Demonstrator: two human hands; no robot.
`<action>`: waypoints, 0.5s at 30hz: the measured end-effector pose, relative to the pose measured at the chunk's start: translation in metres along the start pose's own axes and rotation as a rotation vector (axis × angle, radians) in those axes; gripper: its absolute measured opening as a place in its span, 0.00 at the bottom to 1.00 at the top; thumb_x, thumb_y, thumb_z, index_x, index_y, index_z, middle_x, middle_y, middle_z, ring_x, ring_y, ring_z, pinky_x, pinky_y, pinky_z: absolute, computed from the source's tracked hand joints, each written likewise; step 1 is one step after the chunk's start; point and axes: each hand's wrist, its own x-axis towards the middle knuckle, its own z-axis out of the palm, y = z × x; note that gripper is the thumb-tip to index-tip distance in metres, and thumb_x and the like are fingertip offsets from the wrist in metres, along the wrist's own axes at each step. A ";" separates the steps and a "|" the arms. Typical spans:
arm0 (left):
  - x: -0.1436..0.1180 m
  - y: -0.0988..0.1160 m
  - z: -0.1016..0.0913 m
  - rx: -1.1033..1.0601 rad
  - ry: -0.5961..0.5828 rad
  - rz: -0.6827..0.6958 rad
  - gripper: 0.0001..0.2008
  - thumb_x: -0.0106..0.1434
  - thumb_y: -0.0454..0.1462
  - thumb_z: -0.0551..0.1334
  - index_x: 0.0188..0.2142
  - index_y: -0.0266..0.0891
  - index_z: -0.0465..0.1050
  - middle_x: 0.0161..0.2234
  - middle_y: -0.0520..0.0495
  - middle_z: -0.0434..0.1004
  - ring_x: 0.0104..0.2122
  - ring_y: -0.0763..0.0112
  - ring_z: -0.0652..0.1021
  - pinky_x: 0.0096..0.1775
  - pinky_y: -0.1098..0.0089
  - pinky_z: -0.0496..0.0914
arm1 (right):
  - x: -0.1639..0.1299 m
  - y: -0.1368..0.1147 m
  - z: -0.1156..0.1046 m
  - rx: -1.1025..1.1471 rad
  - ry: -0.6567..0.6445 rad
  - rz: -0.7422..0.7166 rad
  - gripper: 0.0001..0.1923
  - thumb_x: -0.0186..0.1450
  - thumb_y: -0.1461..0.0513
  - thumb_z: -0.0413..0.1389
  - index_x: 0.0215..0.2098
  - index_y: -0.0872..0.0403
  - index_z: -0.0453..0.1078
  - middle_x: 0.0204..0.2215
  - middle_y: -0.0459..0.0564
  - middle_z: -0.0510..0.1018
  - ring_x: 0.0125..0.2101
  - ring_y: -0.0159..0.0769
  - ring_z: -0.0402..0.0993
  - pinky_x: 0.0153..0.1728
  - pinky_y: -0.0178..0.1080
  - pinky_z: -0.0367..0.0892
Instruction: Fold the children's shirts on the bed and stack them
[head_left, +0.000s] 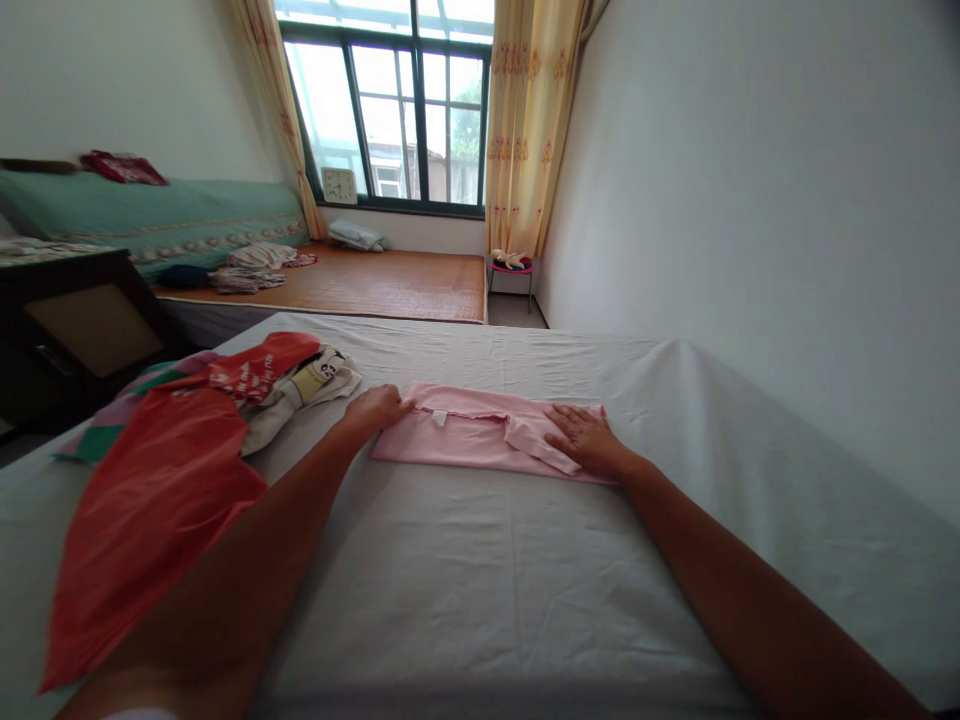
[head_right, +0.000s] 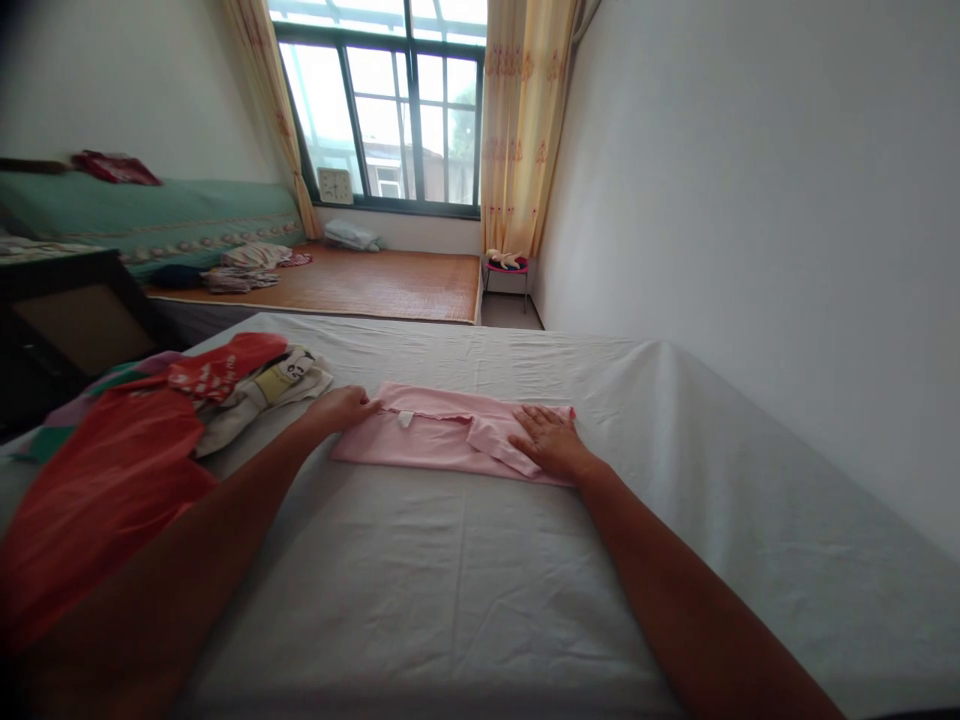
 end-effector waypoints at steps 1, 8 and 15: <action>-0.002 0.001 -0.001 0.003 -0.002 -0.014 0.23 0.59 0.54 0.53 0.30 0.39 0.76 0.36 0.36 0.81 0.39 0.54 0.79 0.36 0.67 0.68 | 0.000 0.000 0.000 0.001 0.003 -0.003 0.34 0.68 0.42 0.37 0.67 0.47 0.52 0.66 0.52 0.54 0.65 0.48 0.48 0.62 0.57 0.42; -0.009 0.016 0.011 -0.084 0.156 0.078 0.16 0.60 0.49 0.57 0.43 0.47 0.72 0.44 0.45 0.79 0.43 0.59 0.78 0.39 0.67 0.68 | 0.000 0.000 -0.001 0.003 0.013 -0.011 0.34 0.68 0.43 0.37 0.67 0.49 0.53 0.66 0.53 0.55 0.65 0.49 0.50 0.62 0.57 0.43; -0.001 0.018 0.014 -0.287 0.198 -0.001 0.15 0.61 0.40 0.56 0.47 0.39 0.67 0.41 0.42 0.79 0.40 0.61 0.78 0.39 0.69 0.68 | 0.000 0.000 0.000 -0.009 0.025 -0.013 0.34 0.68 0.42 0.37 0.66 0.48 0.54 0.66 0.52 0.56 0.65 0.48 0.50 0.63 0.54 0.43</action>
